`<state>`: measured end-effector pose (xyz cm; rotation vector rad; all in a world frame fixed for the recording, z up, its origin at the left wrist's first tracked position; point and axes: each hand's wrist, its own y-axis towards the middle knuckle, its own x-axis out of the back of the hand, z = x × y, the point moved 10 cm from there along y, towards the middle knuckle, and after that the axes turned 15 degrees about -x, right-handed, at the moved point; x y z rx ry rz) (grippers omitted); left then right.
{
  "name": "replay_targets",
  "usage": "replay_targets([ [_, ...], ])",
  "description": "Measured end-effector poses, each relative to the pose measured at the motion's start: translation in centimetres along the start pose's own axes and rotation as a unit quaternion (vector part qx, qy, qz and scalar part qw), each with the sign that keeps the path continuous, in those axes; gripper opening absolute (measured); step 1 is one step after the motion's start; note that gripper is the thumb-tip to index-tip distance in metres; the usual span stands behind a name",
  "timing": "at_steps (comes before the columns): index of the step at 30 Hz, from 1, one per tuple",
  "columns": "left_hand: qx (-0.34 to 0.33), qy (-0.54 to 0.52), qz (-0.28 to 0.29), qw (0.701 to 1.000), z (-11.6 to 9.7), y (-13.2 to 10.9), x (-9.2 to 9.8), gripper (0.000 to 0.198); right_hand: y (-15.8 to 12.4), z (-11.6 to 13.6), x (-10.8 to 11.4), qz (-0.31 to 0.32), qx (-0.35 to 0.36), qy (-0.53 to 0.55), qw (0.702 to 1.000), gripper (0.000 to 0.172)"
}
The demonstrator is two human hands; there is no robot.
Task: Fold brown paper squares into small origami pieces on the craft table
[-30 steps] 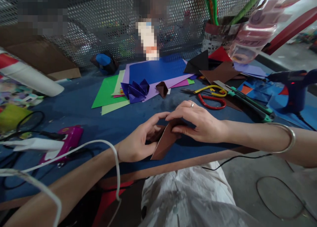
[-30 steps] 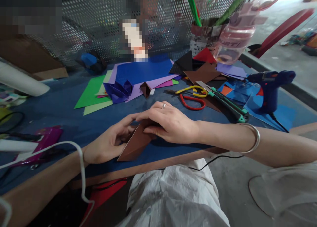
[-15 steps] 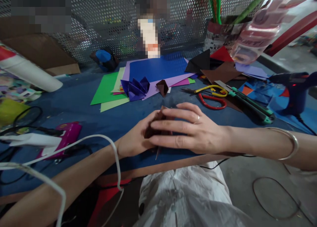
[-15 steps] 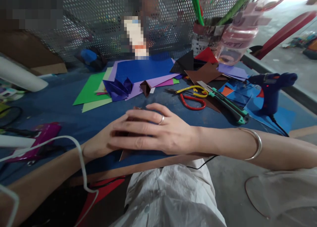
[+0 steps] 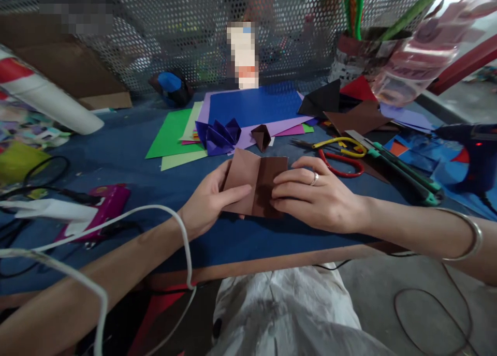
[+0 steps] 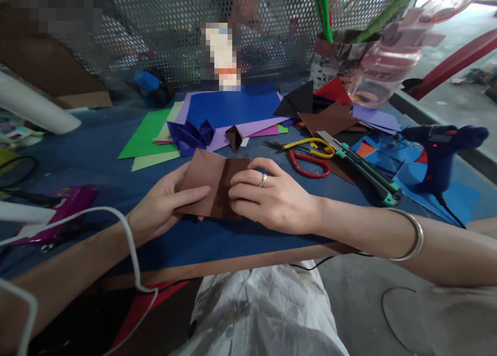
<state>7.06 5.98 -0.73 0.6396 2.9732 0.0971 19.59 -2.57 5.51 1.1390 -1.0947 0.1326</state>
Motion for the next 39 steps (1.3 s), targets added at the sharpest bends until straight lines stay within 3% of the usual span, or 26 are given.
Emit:
replay_targets([
  [8, -0.053, 0.038, 0.006, 0.998, -0.4, 0.2, 0.9, 0.05, 0.2, -0.2, -0.1, 0.008, -0.01, 0.017, 1.0, 0.02],
  [12, -0.084, 0.141, 0.032, 0.986, -0.9, 0.4, 1.2, 0.043, 0.2, -0.1, -0.4, 0.028, -0.004, 0.02, 0.999, 0.017],
  [15, -0.13, 0.254, 0.063, 0.956, -1.4, 0.3, 1.0, 0.051, 0.2, 0.1, -0.6, 0.042, 0.006, 0.027, 0.999, 0.016],
  [17, -0.198, 0.36, 0.06, 0.91, -2.6, 0.1, 0.9, 0.067, 0.2, 0.2, -0.7, 0.049, 0.014, 0.034, 0.998, 0.017],
  [19, -0.287, 0.484, 0.053, 0.825, -4.3, -0.6, 0.1, 0.074, 0.2, 0.4, -0.7, 0.054, 0.018, 0.043, 0.997, 0.018],
  [22, -0.415, 0.58, 0.112, 0.692, -5.6, -2.7, -2.8, 0.044, 0.2, 0.4, -0.9, 0.064, 0.018, 0.05, 0.997, 0.02],
  [25, -0.511, 0.54, 0.202, 0.637, -5.6, -5.6, -5.1, 0.024, 0.3, 0.4, -1.1, 0.077, 0.018, 0.058, 0.995, 0.022],
  [28, -0.511, 0.531, 0.224, 0.637, -5.1, -6.8, -5.1, 0.027, 0.3, 0.3, -1.2, 0.089, 0.02, 0.074, 0.993, 0.023],
  [32, -0.494, 0.543, 0.211, 0.645, -4.8, -7.3, -4.3, 0.03, 0.4, -0.1, -1.7, 0.117, -0.005, 0.108, 0.987, 0.019],
  [39, -0.484, 0.564, 0.197, 0.64, -4.1, -7.5, -3.8, 0.026, 0.7, -2.8, -3.5, 0.158, -0.18, 0.25, 0.938, 0.014],
])
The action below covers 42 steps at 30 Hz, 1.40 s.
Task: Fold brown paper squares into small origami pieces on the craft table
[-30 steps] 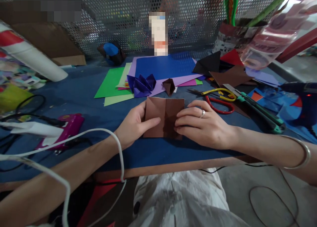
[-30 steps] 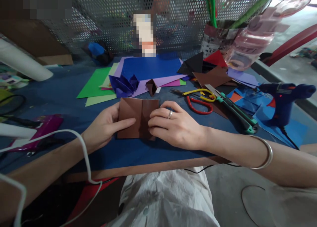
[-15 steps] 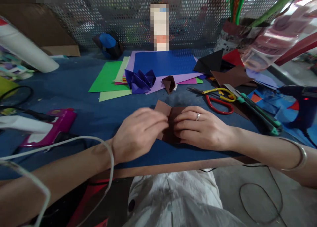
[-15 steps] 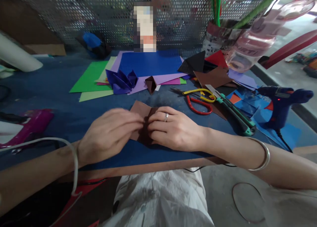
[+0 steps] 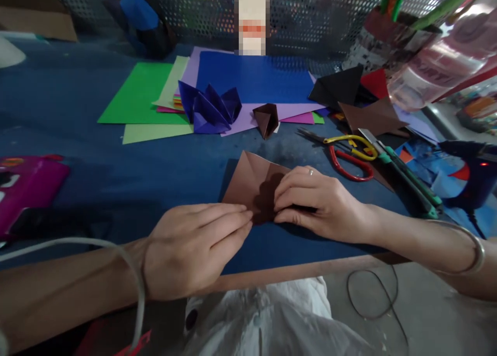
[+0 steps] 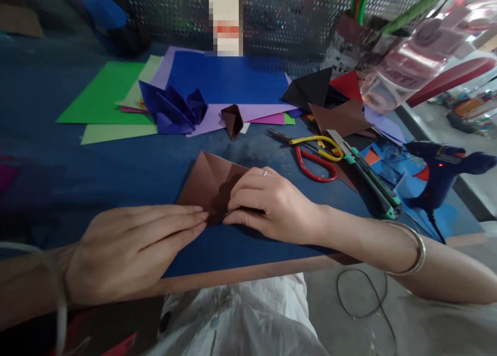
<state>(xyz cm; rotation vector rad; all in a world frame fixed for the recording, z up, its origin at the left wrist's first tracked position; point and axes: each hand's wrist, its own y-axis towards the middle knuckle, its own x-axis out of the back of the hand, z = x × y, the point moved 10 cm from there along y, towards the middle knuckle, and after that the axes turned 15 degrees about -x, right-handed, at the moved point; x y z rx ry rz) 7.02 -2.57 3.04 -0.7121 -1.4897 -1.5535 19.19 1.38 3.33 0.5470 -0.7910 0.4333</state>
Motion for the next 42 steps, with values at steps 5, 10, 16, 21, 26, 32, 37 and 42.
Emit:
replay_targets([
  [5, 0.01, -0.011, 0.03, 0.999, -0.1, -0.3, -0.6, 0.031, 0.8, -1.4, -0.2, -0.005, -0.115, 0.022, 0.993, 0.018],
  [10, 0.011, -0.007, 0.026, 1.0, -0.4, -0.2, -0.5, 0.034, 1.2, -2.2, -0.5, -0.001, -0.19, -0.04, 0.981, 0.02],
  [16, -0.006, -0.002, 0.037, 0.999, -0.7, -0.1, -0.6, 0.033, 1.4, -2.3, -0.8, -0.002, -0.206, -0.068, 0.976, 0.021],
  [21, -0.018, -0.006, 0.046, 0.999, -0.9, -0.2, -0.5, 0.039, 1.4, -2.4, -0.9, -0.009, -0.211, -0.08, 0.974, 0.02],
  [26, -0.01, -0.022, 0.065, 0.998, -0.9, -0.3, -0.7, 0.043, 1.3, -2.3, -1.0, -0.009, -0.208, -0.092, 0.974, 0.023],
  [32, 0.001, -0.037, 0.071, 0.997, -1.2, -0.6, -0.7, 0.038, 1.2, -2.2, -1.1, -0.004, -0.202, -0.105, 0.974, 0.023],
  [37, 0.076, -0.051, 0.009, 0.996, -0.1, -1.3, 0.2, 0.032, 1.2, -2.3, -1.1, -0.004, -0.205, -0.118, 0.972, 0.023],
  [42, 0.078, -0.035, 0.005, 0.996, 1.2, -0.7, 0.2, 0.047, 1.3, -2.4, -1.0, -0.007, -0.209, -0.104, 0.972, 0.019],
])
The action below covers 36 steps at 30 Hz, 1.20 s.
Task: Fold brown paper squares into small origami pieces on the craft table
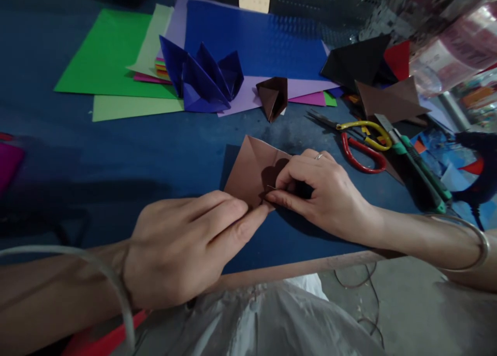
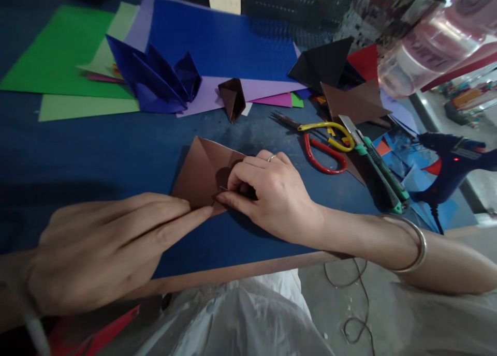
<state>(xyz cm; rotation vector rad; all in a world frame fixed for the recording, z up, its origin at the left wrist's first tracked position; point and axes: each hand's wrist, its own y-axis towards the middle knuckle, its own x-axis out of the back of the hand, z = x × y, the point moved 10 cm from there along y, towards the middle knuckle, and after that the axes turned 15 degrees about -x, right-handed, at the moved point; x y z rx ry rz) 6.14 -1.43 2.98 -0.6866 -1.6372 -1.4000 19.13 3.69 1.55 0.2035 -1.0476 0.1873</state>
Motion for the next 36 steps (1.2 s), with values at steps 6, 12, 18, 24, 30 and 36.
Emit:
replay_targets([
  [6, -0.024, -0.025, 0.057, 0.998, 0.2, 0.9, -1.2, 0.037, 0.0, -0.1, -0.1, 0.001, 0.0, 0.004, 1.0, 0.02],
  [12, -0.052, 0.008, 0.06, 0.997, -0.4, 1.2, -1.0, 0.04, 0.0, -0.1, 0.0, -0.002, 0.001, 0.004, 1.0, 0.02],
  [18, -0.07, 0.042, 0.051, 0.995, -0.8, 1.9, -0.8, 0.044, 0.0, -0.3, 0.0, -0.006, -0.005, 0.017, 1.0, 0.02],
  [24, -0.081, 0.018, 0.049, 0.995, -0.9, 1.9, -0.7, 0.045, 0.0, -0.4, 0.1, -0.012, -0.014, 0.016, 1.0, 0.022],
  [30, -0.083, 0.016, 0.043, 0.995, -0.8, 2.1, -0.6, 0.043, 0.2, -0.7, 0.3, -0.016, -0.031, 0.006, 0.999, 0.025],
  [36, -0.084, -0.031, 0.059, 0.994, -0.9, 1.0, -1.2, 0.041, 0.2, -0.8, 0.1, -0.002, -0.039, -0.02, 0.999, 0.028],
])
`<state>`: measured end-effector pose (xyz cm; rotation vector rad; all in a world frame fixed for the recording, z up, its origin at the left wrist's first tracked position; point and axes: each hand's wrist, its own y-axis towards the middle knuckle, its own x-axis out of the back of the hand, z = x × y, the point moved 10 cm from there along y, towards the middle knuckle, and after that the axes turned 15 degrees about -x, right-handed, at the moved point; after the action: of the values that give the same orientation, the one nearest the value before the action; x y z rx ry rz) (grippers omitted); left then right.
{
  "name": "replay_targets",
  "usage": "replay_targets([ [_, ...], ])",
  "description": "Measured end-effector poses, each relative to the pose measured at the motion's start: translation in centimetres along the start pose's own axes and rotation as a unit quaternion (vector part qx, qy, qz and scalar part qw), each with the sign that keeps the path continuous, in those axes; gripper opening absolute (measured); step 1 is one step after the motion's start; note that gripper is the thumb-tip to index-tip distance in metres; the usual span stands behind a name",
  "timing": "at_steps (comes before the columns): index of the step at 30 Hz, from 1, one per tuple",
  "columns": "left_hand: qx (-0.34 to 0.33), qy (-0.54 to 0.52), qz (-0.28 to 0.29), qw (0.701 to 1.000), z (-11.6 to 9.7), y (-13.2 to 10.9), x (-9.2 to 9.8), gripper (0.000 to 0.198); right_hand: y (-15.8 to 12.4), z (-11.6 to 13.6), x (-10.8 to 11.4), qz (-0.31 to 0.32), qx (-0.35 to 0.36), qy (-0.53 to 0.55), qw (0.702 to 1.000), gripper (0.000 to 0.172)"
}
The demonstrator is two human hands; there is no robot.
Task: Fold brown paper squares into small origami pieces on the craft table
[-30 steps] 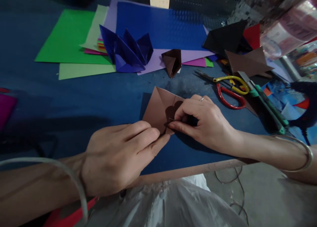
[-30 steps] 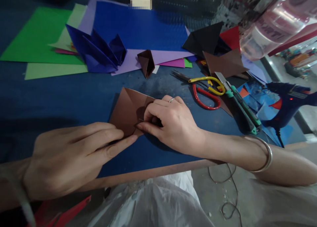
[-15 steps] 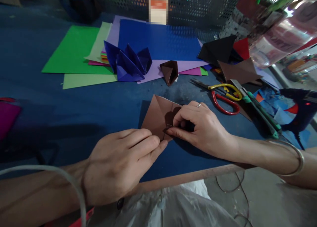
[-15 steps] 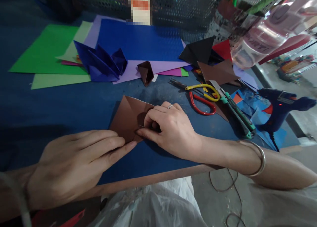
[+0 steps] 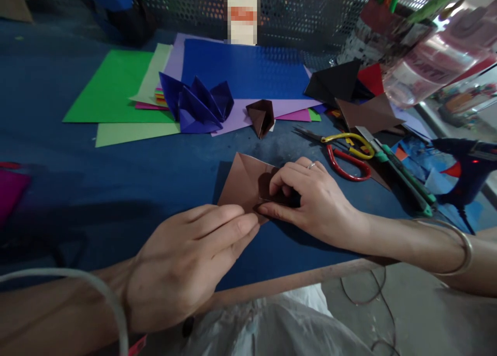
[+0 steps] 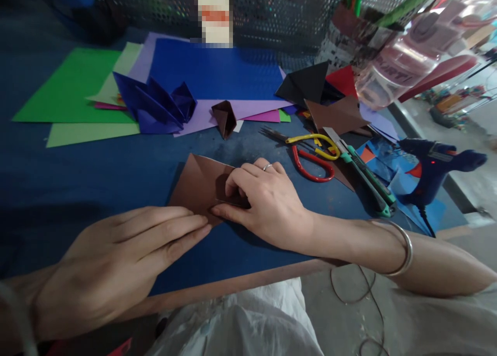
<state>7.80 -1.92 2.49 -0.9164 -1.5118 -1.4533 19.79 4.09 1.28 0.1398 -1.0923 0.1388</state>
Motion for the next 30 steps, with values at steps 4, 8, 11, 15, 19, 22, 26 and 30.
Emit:
replay_targets([
  [4, -0.02, -0.03, 0.021, 0.999, -0.3, -0.7, -0.5, 0.044, 0.0, 0.0, 0.0, -0.001, 0.002, 0.0, 1.0, 0.026],
  [8, -0.025, -0.025, 0.027, 0.999, -0.4, -0.8, -0.7, 0.046, 0.0, 0.0, 0.0, -0.008, 0.003, -0.003, 1.0, 0.026],
  [11, -0.02, -0.019, 0.026, 0.999, -0.5, -0.9, -0.6, 0.048, 0.0, 0.0, -0.1, -0.008, 0.007, -0.001, 1.0, 0.025],
  [15, -0.009, -0.014, 0.027, 0.999, -0.6, -1.0, -0.6, 0.048, 0.0, 0.0, -0.1, 0.003, 0.0, 0.007, 1.0, 0.023],
  [19, -0.006, -0.006, 0.022, 1.0, -0.8, -1.2, -0.6, 0.046, -0.1, 0.1, 0.0, 0.008, -0.002, 0.017, 1.0, 0.022],
  [22, 0.007, -0.002, 0.017, 1.0, -0.6, -1.3, -0.7, 0.048, -0.2, 0.2, 0.0, 0.008, 0.005, 0.019, 1.0, 0.023],
  [26, -0.011, 0.013, 0.027, 0.999, -0.7, -1.1, -0.8, 0.046, -0.2, 0.0, 0.0, 0.018, 0.009, 0.024, 1.0, 0.027],
  [30, -0.021, 0.031, 0.025, 0.999, -0.8, -1.1, -0.6, 0.045, -0.2, -0.2, 0.1, 0.024, 0.015, 0.028, 0.999, 0.028],
])
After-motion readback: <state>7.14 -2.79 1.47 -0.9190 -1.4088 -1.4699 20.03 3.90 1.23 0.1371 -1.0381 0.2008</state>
